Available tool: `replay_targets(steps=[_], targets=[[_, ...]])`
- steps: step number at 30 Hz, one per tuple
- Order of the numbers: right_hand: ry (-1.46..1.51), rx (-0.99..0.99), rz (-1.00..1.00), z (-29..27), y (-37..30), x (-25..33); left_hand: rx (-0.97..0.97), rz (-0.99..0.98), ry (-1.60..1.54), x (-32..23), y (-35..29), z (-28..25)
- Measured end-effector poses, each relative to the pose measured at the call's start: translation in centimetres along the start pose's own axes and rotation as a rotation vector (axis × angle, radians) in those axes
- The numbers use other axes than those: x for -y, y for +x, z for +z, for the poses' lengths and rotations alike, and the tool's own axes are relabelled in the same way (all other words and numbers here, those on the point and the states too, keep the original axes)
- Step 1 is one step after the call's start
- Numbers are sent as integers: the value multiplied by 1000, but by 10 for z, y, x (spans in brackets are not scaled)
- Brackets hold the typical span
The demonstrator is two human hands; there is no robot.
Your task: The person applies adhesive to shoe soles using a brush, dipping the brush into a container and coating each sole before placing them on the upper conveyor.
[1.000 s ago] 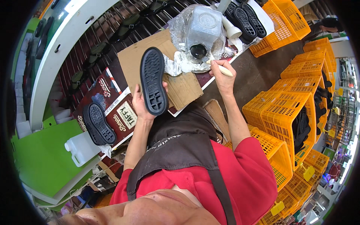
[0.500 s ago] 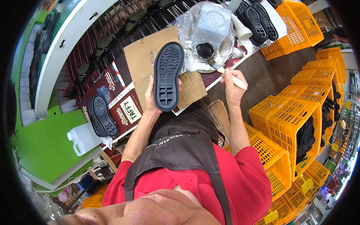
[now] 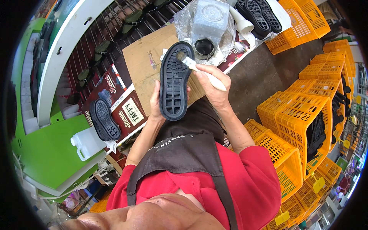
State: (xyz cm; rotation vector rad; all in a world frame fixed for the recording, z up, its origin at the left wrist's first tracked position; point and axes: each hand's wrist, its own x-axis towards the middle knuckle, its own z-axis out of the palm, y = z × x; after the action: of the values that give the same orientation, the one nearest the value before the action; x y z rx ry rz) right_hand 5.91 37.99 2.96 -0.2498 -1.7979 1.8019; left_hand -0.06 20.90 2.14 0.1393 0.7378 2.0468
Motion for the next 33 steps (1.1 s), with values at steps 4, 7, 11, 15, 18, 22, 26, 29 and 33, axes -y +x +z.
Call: replay_targets(steps=[4, 7, 11, 15, 18, 22, 26, 29, 33], targets=[[-48, -10, 20, 8, 4, -12, -6, -16, -11, 3, -3, 3], [9, 21, 113, 12, 3, -10, 15, -17, 12, 3, -3, -4], [15, 172, 53, 14, 1, -3, -26, -13, 10, 1, -5, -12], [90, 217, 143, 23, -7, 0, -88, 27, 19, -2, -5, -19], [26, 250, 57, 25, -9, -2, -135, 15, -49, -7, -3, -26], [-32, 308, 5, 30, -11, 8, -261, 113, -63, -9, 1, -28], [-42, 374, -57, 35, -12, 20, -90, 155, -64, -15, 3, -30], [-48, 443, -7, 38, -13, 30, -180, 162, -29, -20, 1, -27], [-53, 510, -24, 41, -11, 38, -145, 176, -71, -25, -1, -29]])
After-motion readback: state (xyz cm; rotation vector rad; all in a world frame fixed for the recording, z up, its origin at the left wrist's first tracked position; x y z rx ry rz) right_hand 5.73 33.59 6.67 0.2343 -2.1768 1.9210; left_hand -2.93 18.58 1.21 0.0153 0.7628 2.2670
